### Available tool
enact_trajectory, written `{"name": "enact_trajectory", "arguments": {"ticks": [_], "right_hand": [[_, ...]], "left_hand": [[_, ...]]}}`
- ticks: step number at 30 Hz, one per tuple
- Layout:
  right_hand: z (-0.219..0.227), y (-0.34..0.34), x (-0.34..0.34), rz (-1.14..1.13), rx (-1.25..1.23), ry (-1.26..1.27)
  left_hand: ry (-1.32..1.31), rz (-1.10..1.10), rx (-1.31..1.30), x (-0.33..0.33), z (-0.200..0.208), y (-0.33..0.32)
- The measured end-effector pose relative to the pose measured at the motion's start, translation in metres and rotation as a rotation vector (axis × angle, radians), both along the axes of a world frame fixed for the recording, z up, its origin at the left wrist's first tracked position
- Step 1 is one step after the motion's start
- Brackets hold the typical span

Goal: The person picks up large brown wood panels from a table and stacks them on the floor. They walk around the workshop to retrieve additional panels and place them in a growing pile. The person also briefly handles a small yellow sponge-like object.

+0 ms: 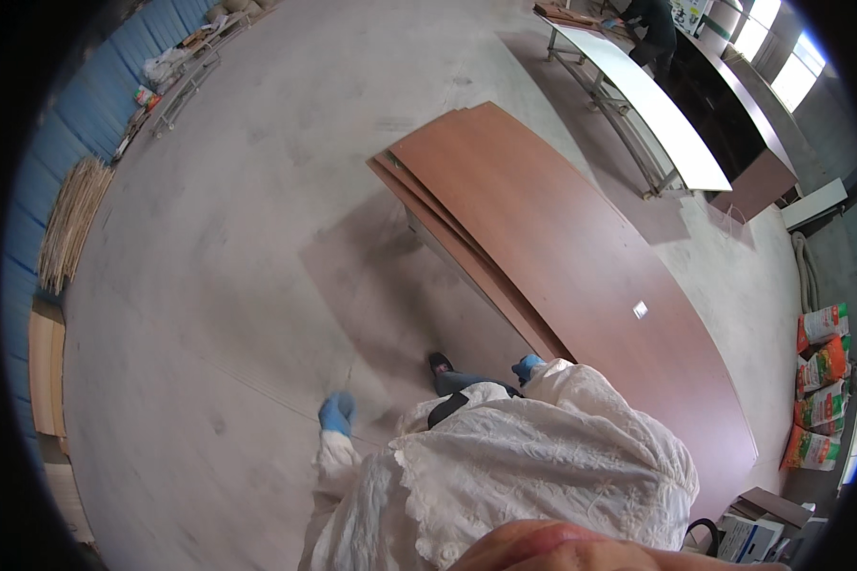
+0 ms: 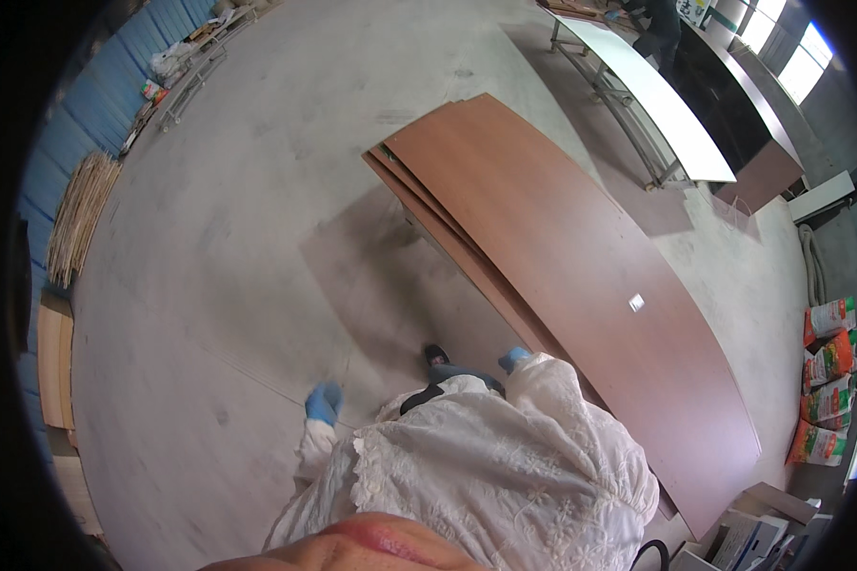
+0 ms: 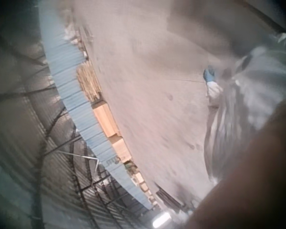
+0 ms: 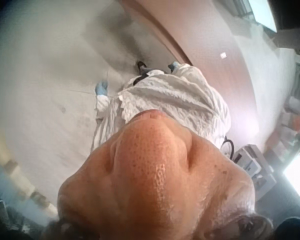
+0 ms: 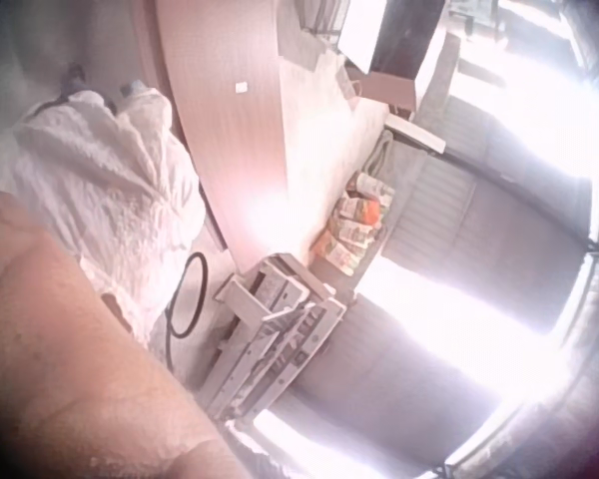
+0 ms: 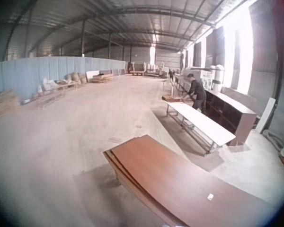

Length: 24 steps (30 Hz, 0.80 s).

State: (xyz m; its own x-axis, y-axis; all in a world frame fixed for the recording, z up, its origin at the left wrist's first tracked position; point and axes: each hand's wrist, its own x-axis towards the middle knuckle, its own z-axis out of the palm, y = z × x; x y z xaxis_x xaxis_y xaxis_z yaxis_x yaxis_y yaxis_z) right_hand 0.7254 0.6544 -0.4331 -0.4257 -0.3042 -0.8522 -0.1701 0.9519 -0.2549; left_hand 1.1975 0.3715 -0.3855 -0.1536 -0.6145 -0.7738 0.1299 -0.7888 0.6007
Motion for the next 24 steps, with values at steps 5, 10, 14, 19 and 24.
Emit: {"name": "enact_trajectory", "arguments": {"ticks": [5, 10, 14, 19, 24], "right_hand": [[0.017, -0.169, -0.044, 0.560, -0.191, 0.005], [0.052, -0.371, -0.060, 0.185, -0.288, -0.037], [0.055, -0.501, -0.059, 0.133, -0.366, 0.011], [0.043, -0.617, -0.065, 0.081, -0.221, 0.082], [0.030, -0.688, -0.061, -0.073, -0.219, -0.011]], "left_hand": [[-0.179, -0.145, 0.302, 0.049, -0.031, -0.064], [-0.318, -0.347, 0.200, 0.061, -0.049, -0.133], [-0.366, -0.411, 0.147, 0.052, -0.073, -0.236], [-0.321, -0.341, 0.144, 0.022, -0.085, -0.435], [-0.284, -0.075, 0.177, -0.046, -0.055, -0.670]]}}
